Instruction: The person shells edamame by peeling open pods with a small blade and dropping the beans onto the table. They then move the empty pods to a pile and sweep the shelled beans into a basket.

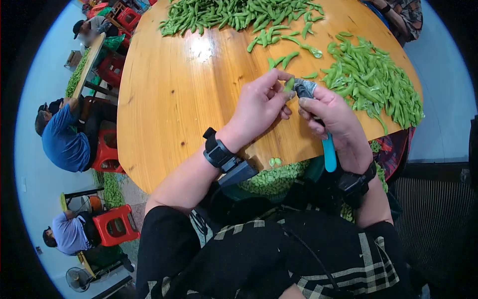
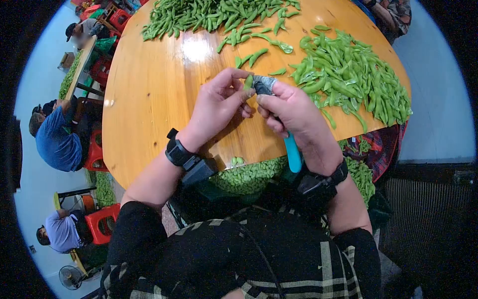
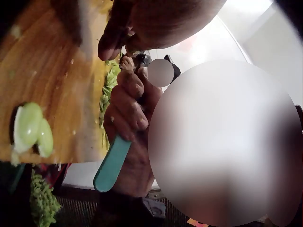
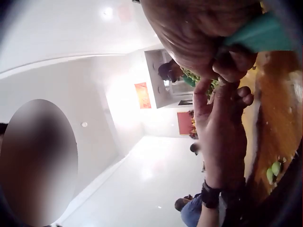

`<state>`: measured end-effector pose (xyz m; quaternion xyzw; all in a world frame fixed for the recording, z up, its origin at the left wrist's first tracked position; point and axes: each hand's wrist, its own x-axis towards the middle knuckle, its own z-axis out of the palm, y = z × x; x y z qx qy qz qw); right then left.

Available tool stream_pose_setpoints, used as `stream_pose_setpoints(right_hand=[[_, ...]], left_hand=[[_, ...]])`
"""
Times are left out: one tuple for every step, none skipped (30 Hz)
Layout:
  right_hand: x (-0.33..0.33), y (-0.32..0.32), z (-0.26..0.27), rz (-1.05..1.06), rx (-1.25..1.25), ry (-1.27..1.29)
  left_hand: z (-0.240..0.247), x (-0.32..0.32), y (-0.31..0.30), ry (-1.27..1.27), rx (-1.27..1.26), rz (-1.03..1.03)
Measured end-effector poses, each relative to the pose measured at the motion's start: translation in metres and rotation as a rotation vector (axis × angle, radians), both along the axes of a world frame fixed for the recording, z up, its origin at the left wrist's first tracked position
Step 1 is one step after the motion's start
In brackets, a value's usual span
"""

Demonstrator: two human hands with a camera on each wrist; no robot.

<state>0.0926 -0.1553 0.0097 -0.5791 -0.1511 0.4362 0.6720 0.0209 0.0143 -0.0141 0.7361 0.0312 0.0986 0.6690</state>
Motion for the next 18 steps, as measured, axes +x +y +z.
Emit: stream_pose_setpoints(right_hand=[[0.001, 0.001, -0.002, 0.007, -0.002, 0.004], [0.002, 0.001, -0.005, 0.007, -0.002, 0.003], [0.005, 0.001, -0.008, 0.034, 0.005, 0.036], [0.008, 0.001, -0.009, 0.060, 0.016, 0.060], [0.010, 0.001, -0.007, 0.059, 0.024, 0.045], [0.009, 0.000, -0.005, 0.056, 0.050, 0.052], [0.010, -0.001, -0.004, 0.054, 0.074, 0.063], [0.013, -0.001, -0.005, 0.053, 0.080, 0.051], [0.015, -0.001, -0.008, 0.083, 0.108, 0.135], [0.018, -0.001, -0.010, 0.114, 0.135, 0.219], [0.019, -0.002, -0.010, 0.120, 0.137, 0.275], [0.020, -0.003, -0.010, 0.120, 0.138, 0.270], [0.020, -0.004, -0.010, 0.127, 0.156, 0.290], [0.020, -0.005, -0.009, 0.134, 0.173, 0.313], [0.021, -0.006, -0.009, 0.134, 0.173, 0.307], [0.021, -0.007, -0.008, 0.101, 0.182, 0.351], [0.022, -0.007, -0.007, 0.068, 0.191, 0.397], [0.023, -0.007, -0.006, 0.068, 0.195, 0.389]], left_hand=[[0.001, 0.001, 0.001, 0.005, -0.013, -0.029], [0.002, 0.001, 0.002, 0.008, -0.023, -0.059], [0.003, 0.000, 0.001, 0.005, -0.023, -0.061], [0.003, 0.001, 0.002, 0.011, -0.060, -0.082], [0.005, 0.003, 0.004, 0.014, -0.094, -0.103], [0.007, 0.005, 0.006, -0.002, -0.084, -0.103], [0.006, 0.005, 0.006, 0.018, -0.189, -0.114], [0.006, 0.006, 0.007, 0.039, -0.293, -0.127], [0.006, 0.007, 0.009, 0.056, -0.337, -0.157], [0.006, 0.007, 0.011, 0.049, -0.334, -0.159], [0.006, 0.007, 0.013, 0.077, -0.370, -0.176], [0.006, 0.006, 0.015, 0.110, -0.409, -0.193], [0.006, 0.006, 0.017, 0.104, -0.407, -0.195], [0.006, 0.006, 0.020, 0.139, -0.499, -0.239], [0.006, 0.006, 0.021, 0.174, -0.589, -0.283], [0.006, 0.006, 0.020, 0.167, -0.585, -0.286], [0.006, 0.005, 0.017, 0.184, -0.604, -0.330], [0.007, 0.004, 0.015, 0.199, -0.622, -0.373]])
